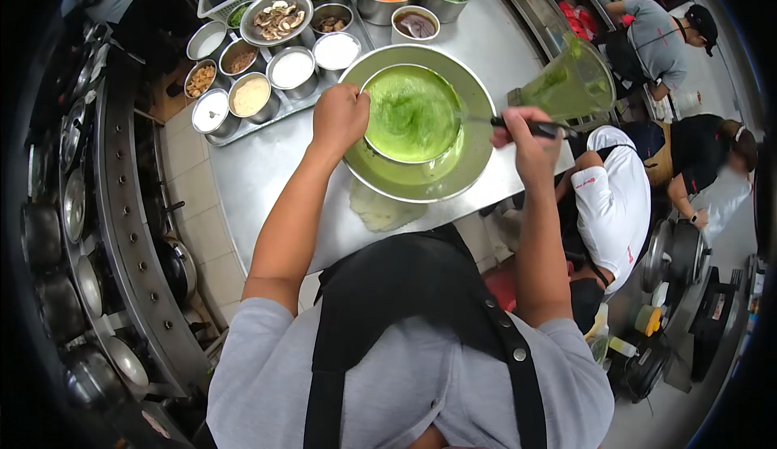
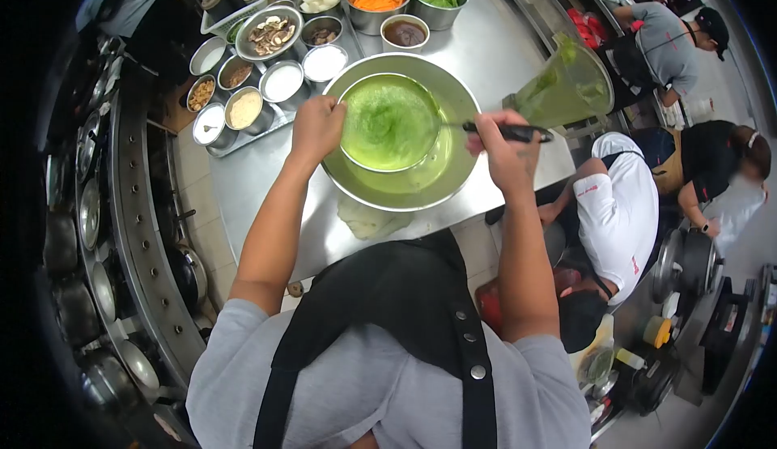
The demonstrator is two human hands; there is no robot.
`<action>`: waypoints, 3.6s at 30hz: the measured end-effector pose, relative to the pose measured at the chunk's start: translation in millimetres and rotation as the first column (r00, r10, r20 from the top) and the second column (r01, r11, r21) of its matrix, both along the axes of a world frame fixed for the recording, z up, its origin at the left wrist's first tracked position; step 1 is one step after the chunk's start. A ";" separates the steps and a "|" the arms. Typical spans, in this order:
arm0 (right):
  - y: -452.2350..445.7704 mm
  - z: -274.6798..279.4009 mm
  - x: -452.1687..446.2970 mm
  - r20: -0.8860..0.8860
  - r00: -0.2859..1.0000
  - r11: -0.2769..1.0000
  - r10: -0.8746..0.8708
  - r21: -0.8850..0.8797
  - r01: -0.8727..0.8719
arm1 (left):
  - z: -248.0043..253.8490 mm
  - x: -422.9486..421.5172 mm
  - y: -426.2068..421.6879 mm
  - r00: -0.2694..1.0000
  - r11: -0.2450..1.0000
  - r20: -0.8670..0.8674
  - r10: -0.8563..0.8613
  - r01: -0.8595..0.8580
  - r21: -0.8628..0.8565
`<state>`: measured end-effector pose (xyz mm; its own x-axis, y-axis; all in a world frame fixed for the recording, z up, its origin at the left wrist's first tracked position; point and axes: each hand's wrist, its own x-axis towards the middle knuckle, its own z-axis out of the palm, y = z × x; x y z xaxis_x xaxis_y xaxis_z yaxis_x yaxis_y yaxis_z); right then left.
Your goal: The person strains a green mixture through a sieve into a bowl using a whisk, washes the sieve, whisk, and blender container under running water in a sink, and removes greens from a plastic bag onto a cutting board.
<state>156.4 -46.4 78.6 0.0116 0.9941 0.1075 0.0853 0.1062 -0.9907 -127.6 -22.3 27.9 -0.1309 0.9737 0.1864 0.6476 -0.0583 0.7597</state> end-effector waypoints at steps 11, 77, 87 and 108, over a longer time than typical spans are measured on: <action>5.9 -6.6 -19.5 -0.014 0.998 0.998 -0.061 0.028 0.061 | 0.1 5.1 3.6 1.000 1.000 0.012 -0.006 0.007 -0.010; -4.4 3.2 -20.6 0.096 0.981 0.985 0.166 0.039 -0.171 | 5.1 9.0 8.4 0.997 1.000 0.075 -0.009 0.009 0.006; 1.5 9.3 -17.3 0.052 0.988 0.989 0.147 0.016 -0.148 | 1.2 5.3 6.7 0.995 1.000 0.099 0.002 -0.004 0.022; 7.2 12.7 -0.6 -0.041 0.999 0.999 -0.017 -0.030 0.015 | 6.3 -4.1 4.1 1.000 0.993 0.008 0.001 -0.002 0.119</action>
